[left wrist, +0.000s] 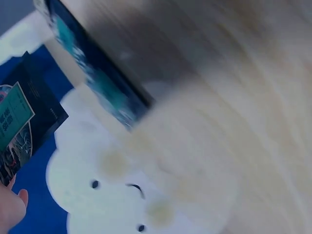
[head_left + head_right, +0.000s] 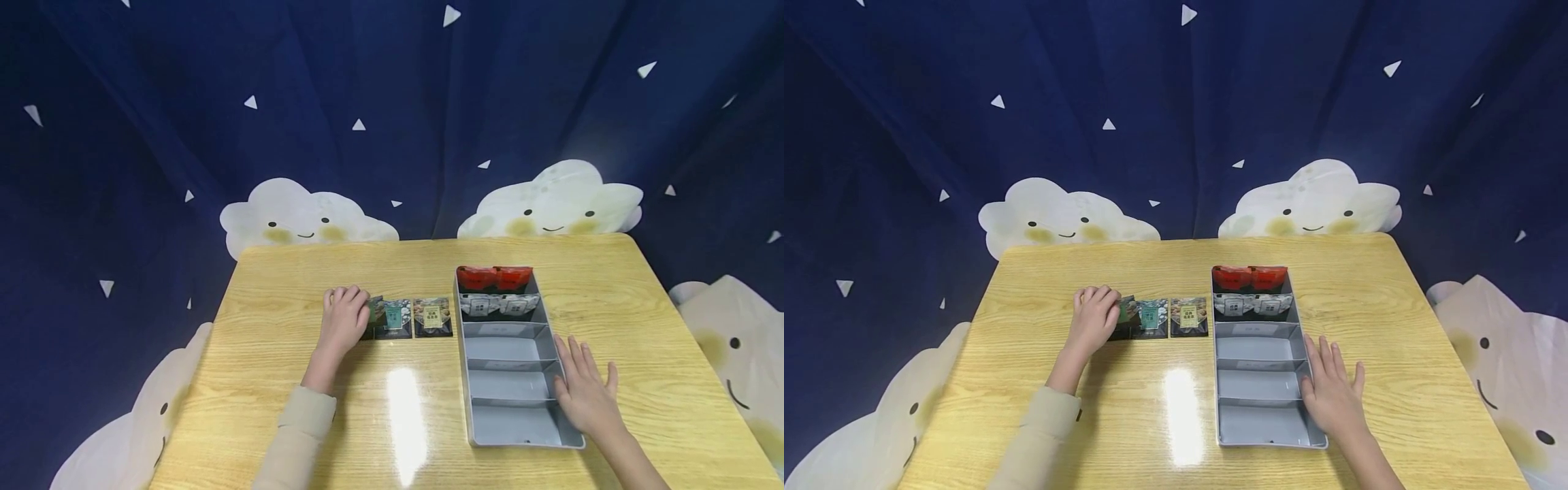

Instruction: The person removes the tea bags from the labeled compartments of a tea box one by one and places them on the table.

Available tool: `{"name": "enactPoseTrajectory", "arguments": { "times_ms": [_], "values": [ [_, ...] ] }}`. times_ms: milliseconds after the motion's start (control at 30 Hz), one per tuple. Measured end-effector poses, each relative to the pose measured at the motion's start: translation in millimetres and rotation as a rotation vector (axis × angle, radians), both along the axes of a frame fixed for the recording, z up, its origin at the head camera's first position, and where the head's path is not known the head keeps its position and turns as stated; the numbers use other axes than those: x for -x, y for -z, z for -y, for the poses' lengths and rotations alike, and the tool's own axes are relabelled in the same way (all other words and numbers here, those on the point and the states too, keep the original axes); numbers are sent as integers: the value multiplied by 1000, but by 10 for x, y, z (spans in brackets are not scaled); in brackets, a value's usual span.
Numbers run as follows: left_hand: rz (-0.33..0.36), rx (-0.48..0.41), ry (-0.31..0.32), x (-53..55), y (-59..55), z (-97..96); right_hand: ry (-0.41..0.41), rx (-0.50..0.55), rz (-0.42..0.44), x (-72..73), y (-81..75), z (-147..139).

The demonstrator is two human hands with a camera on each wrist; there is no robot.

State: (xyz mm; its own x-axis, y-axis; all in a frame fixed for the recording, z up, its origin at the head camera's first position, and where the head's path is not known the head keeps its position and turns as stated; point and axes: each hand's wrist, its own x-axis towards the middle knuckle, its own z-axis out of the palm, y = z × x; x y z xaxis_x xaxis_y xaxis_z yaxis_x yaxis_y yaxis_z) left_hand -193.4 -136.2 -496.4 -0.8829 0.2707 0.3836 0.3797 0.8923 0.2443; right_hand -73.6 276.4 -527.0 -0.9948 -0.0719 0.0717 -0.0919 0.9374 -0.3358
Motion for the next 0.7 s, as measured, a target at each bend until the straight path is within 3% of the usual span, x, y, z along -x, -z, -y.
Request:
{"name": "enactPoseTrajectory", "arguments": {
  "times_ms": [433,700],
  "values": [
    [164,-10,-129,15,144,696,-1,1,-9,-10,6,-8],
    [249,40,-132,99,251,918,0,2,-10,-3,9,-8]
  ]
}}
